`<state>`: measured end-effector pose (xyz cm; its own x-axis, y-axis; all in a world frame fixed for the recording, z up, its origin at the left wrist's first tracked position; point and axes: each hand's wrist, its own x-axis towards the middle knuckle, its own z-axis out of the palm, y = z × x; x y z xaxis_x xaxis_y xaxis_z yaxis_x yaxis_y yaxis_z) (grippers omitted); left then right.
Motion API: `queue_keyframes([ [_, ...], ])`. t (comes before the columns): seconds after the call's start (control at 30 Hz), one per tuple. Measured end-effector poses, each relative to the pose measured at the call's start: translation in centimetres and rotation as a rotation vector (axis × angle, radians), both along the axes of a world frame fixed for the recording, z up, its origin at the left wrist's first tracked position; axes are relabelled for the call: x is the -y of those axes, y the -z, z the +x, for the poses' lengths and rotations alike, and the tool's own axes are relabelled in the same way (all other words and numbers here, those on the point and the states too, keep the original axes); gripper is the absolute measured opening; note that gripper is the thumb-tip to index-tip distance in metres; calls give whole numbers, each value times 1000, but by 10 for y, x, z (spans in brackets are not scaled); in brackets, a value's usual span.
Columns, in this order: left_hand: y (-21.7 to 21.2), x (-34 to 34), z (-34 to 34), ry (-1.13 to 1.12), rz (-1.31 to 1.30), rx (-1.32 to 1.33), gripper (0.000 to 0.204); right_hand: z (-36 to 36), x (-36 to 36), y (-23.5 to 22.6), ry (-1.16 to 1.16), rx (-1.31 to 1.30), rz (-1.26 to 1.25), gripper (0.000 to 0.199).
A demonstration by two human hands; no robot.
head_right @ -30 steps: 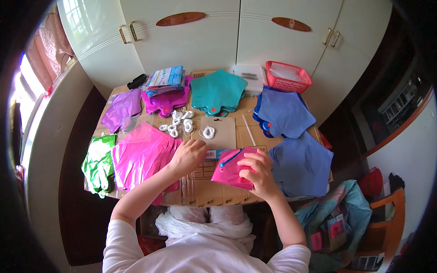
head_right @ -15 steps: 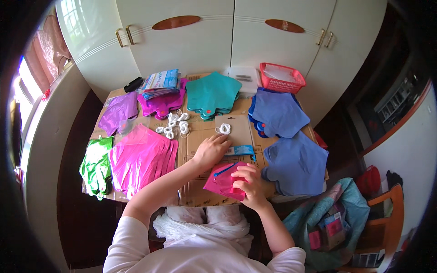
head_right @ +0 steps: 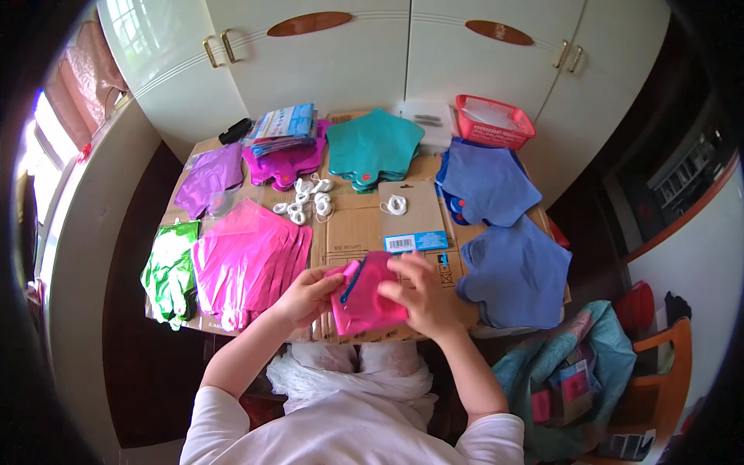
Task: Folding star-shaped foil balloons and placing them into retail plastic bags with cardboard headers.
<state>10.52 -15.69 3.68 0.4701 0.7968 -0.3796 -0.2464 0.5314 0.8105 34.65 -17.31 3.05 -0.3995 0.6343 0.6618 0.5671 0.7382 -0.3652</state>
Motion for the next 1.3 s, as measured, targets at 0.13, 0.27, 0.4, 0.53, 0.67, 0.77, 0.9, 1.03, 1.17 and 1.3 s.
queue_keyframes([
  [0.13, 15, 12, -15, -212, 204, -115, 28, -3, -8, 4, 16, -256, -282, 47],
  [0.27, 27, 22, -15, -269, 251, -179, 27, -48, 9, -6, 75, -270, -157, 66],
  [0.4, 1, 31, -21, -173, 553, -872, 36, -35, -4, 9, 263, -512, -579, 67],
  [0.53, 16, 34, -27, -201, 1170, -1208, 50, -33, -13, 1, 401, 153, 66, 44],
  [0.67, 16, 32, -26, -137, 1145, -1185, 52, -40, -13, 0, 79, 265, 4, 26],
  [0.77, 10, 26, -33, -44, 978, -970, 47, -40, -18, 17, 128, 115, -316, 25],
  [0.9, 9, 26, -47, 98, 863, -821, 35, -35, -26, 15, 69, 86, -320, 21],
  [1.03, 6, 34, -46, 110, 1185, -755, 29, -32, -31, 15, -27, 32, -370, 21],
  [1.17, 4, 56, -49, 260, 1485, -951, 19, -27, -33, 21, -76, 37, -295, 30],
  [1.3, 19, 77, -55, 218, 1636, -1053, 16, -19, -34, 14, -149, 143, -361, 51],
])
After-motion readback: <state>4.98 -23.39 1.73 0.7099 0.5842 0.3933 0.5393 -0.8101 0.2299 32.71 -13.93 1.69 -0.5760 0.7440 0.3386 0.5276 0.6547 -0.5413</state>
